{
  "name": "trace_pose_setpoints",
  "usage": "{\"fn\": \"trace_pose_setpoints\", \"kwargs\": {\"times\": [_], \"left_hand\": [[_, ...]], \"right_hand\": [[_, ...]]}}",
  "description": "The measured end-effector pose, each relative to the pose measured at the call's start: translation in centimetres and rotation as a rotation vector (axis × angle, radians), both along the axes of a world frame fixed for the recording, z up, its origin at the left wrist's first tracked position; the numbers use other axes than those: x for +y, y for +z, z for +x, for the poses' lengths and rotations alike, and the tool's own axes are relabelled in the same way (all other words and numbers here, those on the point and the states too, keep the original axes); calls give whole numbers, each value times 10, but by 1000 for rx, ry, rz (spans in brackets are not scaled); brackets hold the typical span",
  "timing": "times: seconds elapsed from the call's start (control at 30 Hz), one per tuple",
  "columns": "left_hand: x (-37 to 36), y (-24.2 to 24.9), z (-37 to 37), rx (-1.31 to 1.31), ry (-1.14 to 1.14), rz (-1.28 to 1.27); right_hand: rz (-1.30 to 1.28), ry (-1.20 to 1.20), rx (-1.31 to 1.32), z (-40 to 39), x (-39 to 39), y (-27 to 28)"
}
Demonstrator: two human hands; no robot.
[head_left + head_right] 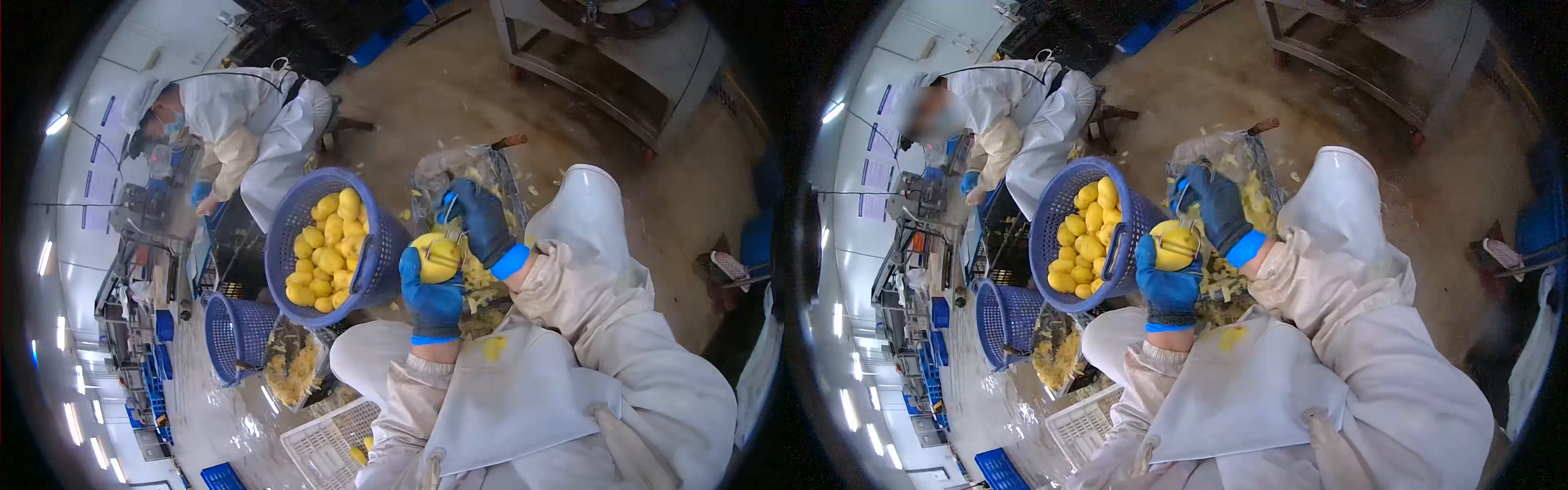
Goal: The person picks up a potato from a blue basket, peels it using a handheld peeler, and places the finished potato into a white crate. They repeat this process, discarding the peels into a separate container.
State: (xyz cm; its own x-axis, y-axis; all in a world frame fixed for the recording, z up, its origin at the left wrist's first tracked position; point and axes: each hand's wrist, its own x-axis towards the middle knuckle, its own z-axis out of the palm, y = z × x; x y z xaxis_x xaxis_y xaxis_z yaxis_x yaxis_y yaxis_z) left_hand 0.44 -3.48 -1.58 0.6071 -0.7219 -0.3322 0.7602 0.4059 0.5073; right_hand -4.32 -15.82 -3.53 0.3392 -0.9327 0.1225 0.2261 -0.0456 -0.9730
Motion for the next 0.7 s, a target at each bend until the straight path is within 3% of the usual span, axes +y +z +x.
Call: {"fn": "trace_pose_setpoints", "kwargs": {"times": [0.07, 0.17, 0.2, 0.27, 0.33, 0.4, 0.43, 0.47, 0.53, 0.57, 0.6, 0.67, 0.7], "left_hand": [[1, 5, 3, 34, 3, 12], [6, 16, 9, 61, 3, -2], [8, 12, 7, 59, -2, -44], [5, 2, 7, 95, -37, -41], [3, 5, 10, 107, -78, -40], [8, 11, 7, 115, 23, -20], [10, 10, 8, 107, 24, -23], [8, 8, 10, 110, 24, -22], [5, 1, 9, 119, -66, -23], [5, 2, 9, 114, -74, -27], [4, 5, 9, 116, -29, -20], [10, 10, 10, 123, 34, -1], [8, 13, 9, 79, 36, -3]], "right_hand": [[145, 18, -22, -1, -24, -23], [272, -76, -450, -9, -50, -30], [276, -77, -441, -1, -38, -34], [140, 17, -154, 16, -17, -44], [243, 8, -147, 11, -25, -47], [291, -99, -168, 1, -58, -70], [379, 2, -521, -5, -40, -34], [380, 2, -519, 2, -24, -19], [266, 110, -225, 8, 0, -7], [114, 9, -148, 30, -25, -79], [105, 10, -157, 21, -46, -78], [252, -61, -434, -1, -61, -58], [327, -25, -543, -7, -43, -21]]}}
